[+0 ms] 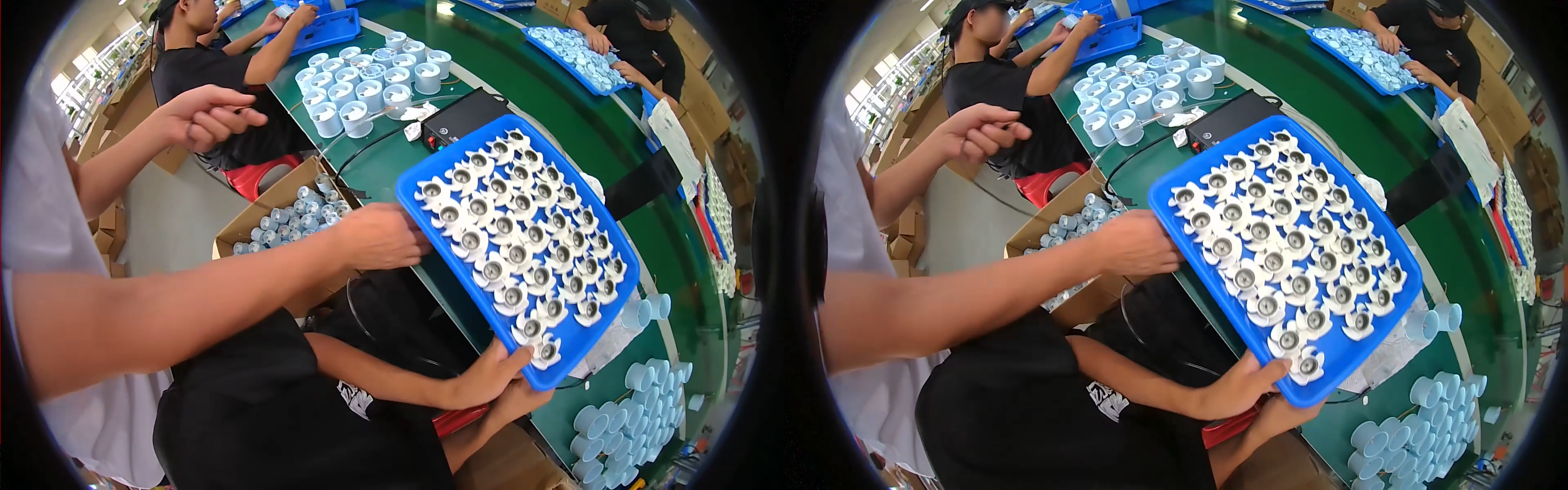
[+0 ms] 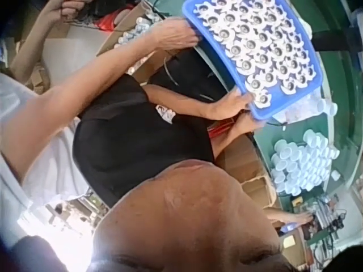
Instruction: Assembling electronic components by inserting small parts into plastic housings on an assembly line.
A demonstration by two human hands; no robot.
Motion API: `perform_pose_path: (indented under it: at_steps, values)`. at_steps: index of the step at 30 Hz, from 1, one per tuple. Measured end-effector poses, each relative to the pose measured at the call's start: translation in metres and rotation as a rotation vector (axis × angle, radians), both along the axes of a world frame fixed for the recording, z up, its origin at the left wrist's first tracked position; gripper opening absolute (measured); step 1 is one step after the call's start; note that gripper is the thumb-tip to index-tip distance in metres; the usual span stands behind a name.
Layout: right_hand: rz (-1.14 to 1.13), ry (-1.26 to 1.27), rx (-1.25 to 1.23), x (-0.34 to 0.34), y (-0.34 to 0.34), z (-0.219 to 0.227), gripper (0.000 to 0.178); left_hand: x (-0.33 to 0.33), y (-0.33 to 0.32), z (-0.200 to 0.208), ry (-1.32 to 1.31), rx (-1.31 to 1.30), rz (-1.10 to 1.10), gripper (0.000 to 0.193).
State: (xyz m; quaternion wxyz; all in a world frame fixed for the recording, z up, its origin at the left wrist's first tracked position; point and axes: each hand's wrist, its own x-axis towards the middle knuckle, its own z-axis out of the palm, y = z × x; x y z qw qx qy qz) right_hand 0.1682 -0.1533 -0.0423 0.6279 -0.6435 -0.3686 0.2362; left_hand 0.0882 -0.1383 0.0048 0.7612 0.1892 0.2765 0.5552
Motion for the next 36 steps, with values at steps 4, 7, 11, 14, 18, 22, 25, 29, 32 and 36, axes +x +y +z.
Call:
perform_pose_path:
  at_steps: [4, 7, 11, 14, 18, 22, 25, 29, 32, 36]
  values:
    - [-0.005, -0.072, 0.049, 0.022, -0.001, -0.024, 0.020, -0.008, 0.021, 0.000, 0.060, -0.048, -0.053, 0.055]
    - [-0.025, -0.085, 0.026, 0.011, 0.004, -0.013, 0.014, -0.027, 0.051, 0.008, 0.113, 0.009, -0.035, 0.056]
    - [-0.007, -0.125, 0.009, 0.008, 0.000, -0.007, 0.016, -0.044, 0.078, 0.016, 0.069, 0.033, -0.033, 0.051]
    - [-0.042, -0.113, -0.020, 0.012, -0.007, -0.012, 0.016, -0.047, 0.096, 0.009, 0.177, 0.111, -0.041, 0.048]
    - [-0.033, 0.221, 0.014, -0.007, 0.009, 0.022, 0.022, -0.096, 0.119, 0.027, 0.400, 0.118, -0.259, 0.057]
    - [-0.072, 0.440, 0.220, -0.003, 0.016, 0.063, 0.021, -0.116, 0.133, 0.026, 0.325, 0.161, -0.354, 0.062]
    - [-0.028, 0.423, 0.310, 0.006, 0.024, 0.088, 0.023, -0.123, 0.127, 0.037, 0.350, 0.104, -0.446, 0.061]
    - [0.035, 0.429, 0.507, 0.027, 0.014, 0.113, 0.021, -0.144, 0.081, 0.034, 0.787, 0.208, -0.575, 0.053]
    - [0.158, 0.435, 0.553, 0.042, 0.007, 0.140, 0.022, -0.147, 0.028, 0.012, 1.080, 0.397, -0.702, 0.035]
    - [0.436, 0.450, 0.671, 0.066, 0.007, 0.182, 0.026, -0.134, -0.009, -0.064, 1.553, 0.938, -0.600, 0.045]
